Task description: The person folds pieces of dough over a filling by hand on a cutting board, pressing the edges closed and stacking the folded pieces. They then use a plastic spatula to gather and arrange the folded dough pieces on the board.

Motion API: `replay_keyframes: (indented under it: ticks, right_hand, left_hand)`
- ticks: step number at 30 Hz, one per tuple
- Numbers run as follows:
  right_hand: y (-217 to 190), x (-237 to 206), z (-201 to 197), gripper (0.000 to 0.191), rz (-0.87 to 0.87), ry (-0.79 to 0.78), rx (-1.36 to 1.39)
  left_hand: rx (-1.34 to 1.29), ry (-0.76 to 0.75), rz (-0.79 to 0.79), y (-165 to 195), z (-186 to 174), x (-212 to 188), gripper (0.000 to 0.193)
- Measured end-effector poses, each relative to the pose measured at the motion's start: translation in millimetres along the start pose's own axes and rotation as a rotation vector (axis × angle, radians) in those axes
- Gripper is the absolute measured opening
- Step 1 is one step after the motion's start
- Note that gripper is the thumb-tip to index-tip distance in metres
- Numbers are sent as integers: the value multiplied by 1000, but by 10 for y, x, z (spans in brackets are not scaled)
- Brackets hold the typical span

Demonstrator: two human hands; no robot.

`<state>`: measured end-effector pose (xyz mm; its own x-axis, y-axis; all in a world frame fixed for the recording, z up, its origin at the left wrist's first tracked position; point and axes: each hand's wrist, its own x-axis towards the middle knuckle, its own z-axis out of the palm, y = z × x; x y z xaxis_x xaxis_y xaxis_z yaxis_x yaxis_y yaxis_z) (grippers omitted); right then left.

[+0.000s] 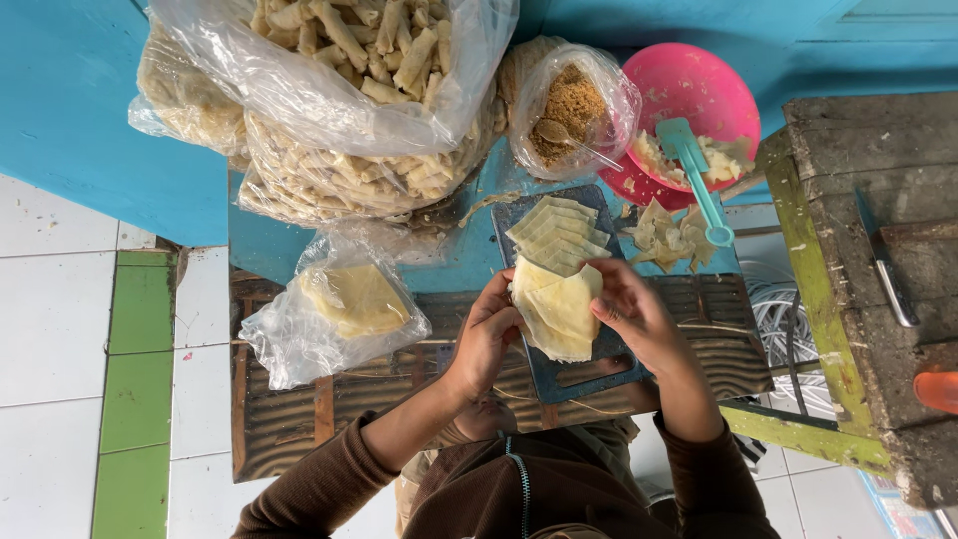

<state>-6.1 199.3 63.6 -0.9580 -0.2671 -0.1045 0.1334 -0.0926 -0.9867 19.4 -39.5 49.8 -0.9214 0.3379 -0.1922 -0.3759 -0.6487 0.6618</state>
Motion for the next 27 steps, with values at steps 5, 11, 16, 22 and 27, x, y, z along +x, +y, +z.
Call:
replay_keyframes:
  ticks: [5, 11, 16, 22, 27]
  right_hand:
    - [161, 16, -77, 29, 129, -56, -88]
    - [157, 35, 67, 23, -37, 179, -878]
    - [156, 34, 175, 22, -248, 215, -871]
    - [158, 48, 142, 23, -114, 174, -828]
    - [52, 99, 261, 27, -143, 220, -935]
  left_hand:
    - [138, 105, 84, -116, 9, -189, 40]
    - [163, 260, 243, -442, -139, -604, 49]
    - [132, 394, 459, -517, -387, -795, 51]
    - [-56, 469, 571, -502, -382, -762, 55]
    - [-74, 442, 603, -489, -301, -701, 55]
